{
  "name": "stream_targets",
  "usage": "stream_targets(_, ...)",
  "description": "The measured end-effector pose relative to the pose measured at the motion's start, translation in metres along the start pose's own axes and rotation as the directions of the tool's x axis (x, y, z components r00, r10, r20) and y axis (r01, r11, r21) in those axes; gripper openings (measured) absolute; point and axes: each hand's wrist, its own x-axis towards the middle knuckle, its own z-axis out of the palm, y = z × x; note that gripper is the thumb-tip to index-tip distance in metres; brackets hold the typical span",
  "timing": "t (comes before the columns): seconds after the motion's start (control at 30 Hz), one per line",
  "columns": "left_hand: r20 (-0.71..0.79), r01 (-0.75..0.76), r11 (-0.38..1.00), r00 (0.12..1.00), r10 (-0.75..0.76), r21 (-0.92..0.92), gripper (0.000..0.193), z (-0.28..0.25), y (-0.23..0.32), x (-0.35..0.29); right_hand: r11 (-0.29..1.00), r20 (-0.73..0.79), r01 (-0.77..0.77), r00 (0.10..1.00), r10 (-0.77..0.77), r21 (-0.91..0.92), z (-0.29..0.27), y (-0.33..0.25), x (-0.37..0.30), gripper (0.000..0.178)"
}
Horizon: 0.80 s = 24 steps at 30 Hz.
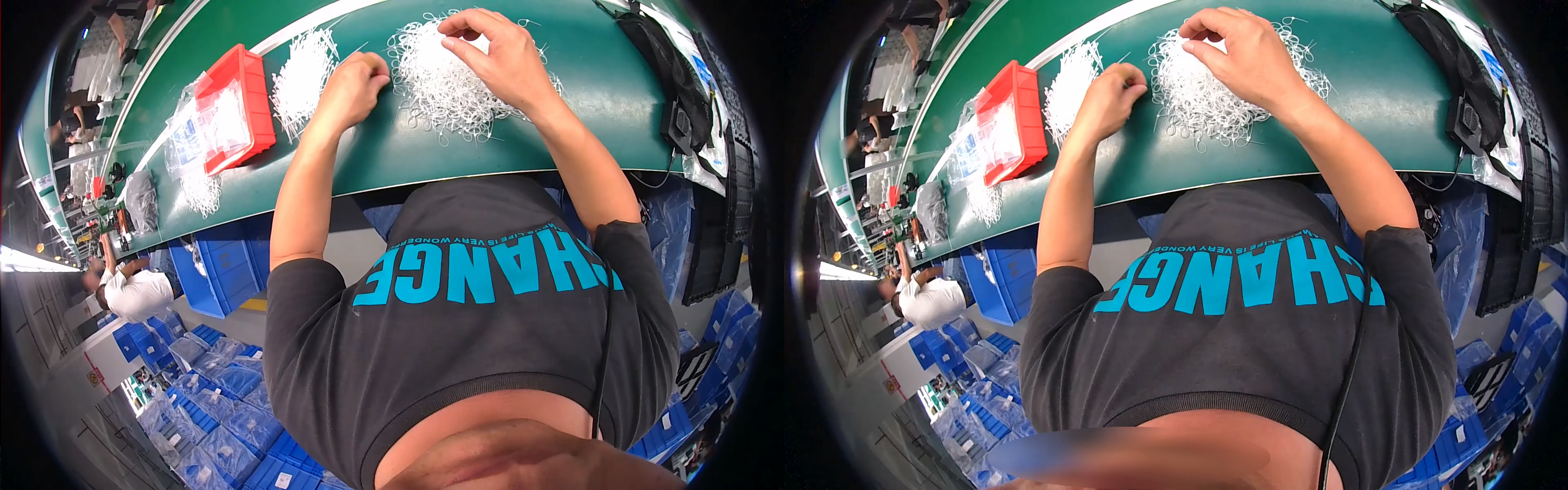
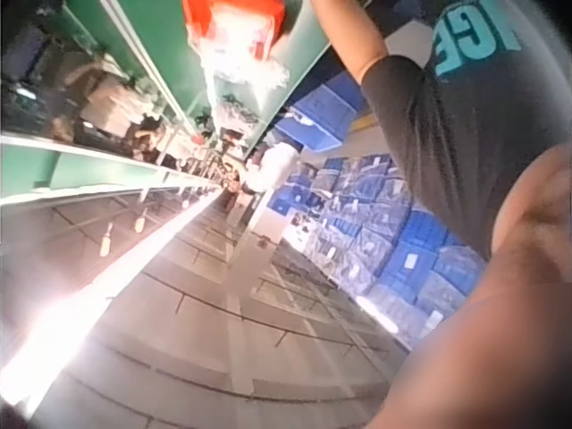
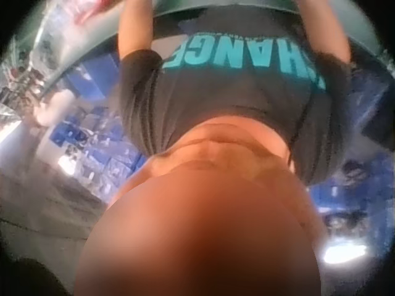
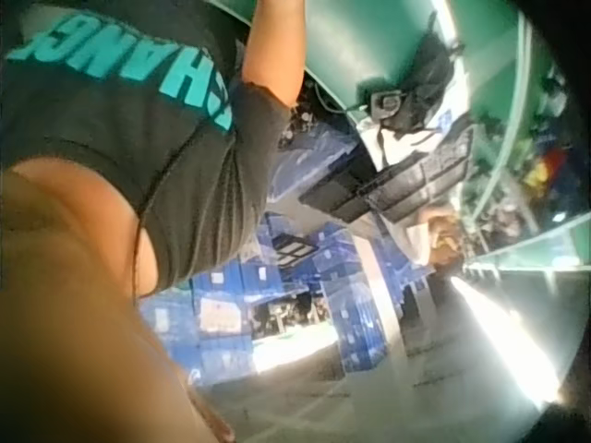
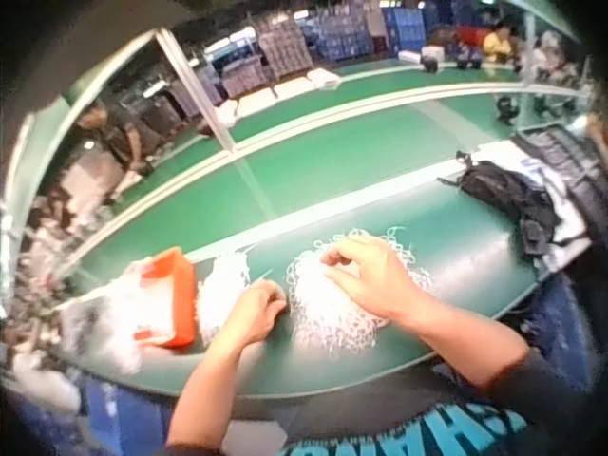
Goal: Assembling electronic components by inserting small white fiber-like pieces into black circular device housings at a factory workstation.
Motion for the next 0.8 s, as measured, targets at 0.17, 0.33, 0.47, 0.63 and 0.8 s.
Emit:
stream_targets(0.17, -0.238, -0.041, 0.645, 0.946, -0.221, -0.763, 0.009, -0.031, 0.022, 0.014, 0.989, -0.057, 0.148, 0.987, -0.148, 0.004, 0.001, 0.010, -0.002, 0.025)
stream_targets(0.33, -0.241, -0.243, 0.006, 0.958, -0.154, -0.970, 0.008, -0.021, 0.060, 0.021, 0.965, -0.001, 0.119, 0.993, -0.122, 0.234, 0.013, 0.003, -0.006, 0.030)
stream_targets(0.47, -0.252, -0.258, -0.012, 0.952, -0.176, -0.966, 0.009, -0.006, 0.076, 0.022, 0.917, -0.038, 0.034, 0.999, -0.020, 0.398, 0.014, 0.008, -0.009, 0.019)
stream_targets(0.63, -0.286, -0.269, 0.102, 0.927, -0.242, -0.958, 0.010, 0.012, 0.088, 0.024, 0.897, -0.264, 0.065, 0.963, 0.059, 0.436, 0.013, -0.001, 0.000, 0.013)
stream_targets(0.8, -0.348, -0.322, 0.131, 0.881, -0.321, -0.937, 0.012, 0.019, 0.094, 0.025, 0.923, -0.273, 0.089, 0.962, 0.018, 0.375, 0.014, 0.000, 0.000, 0.010)
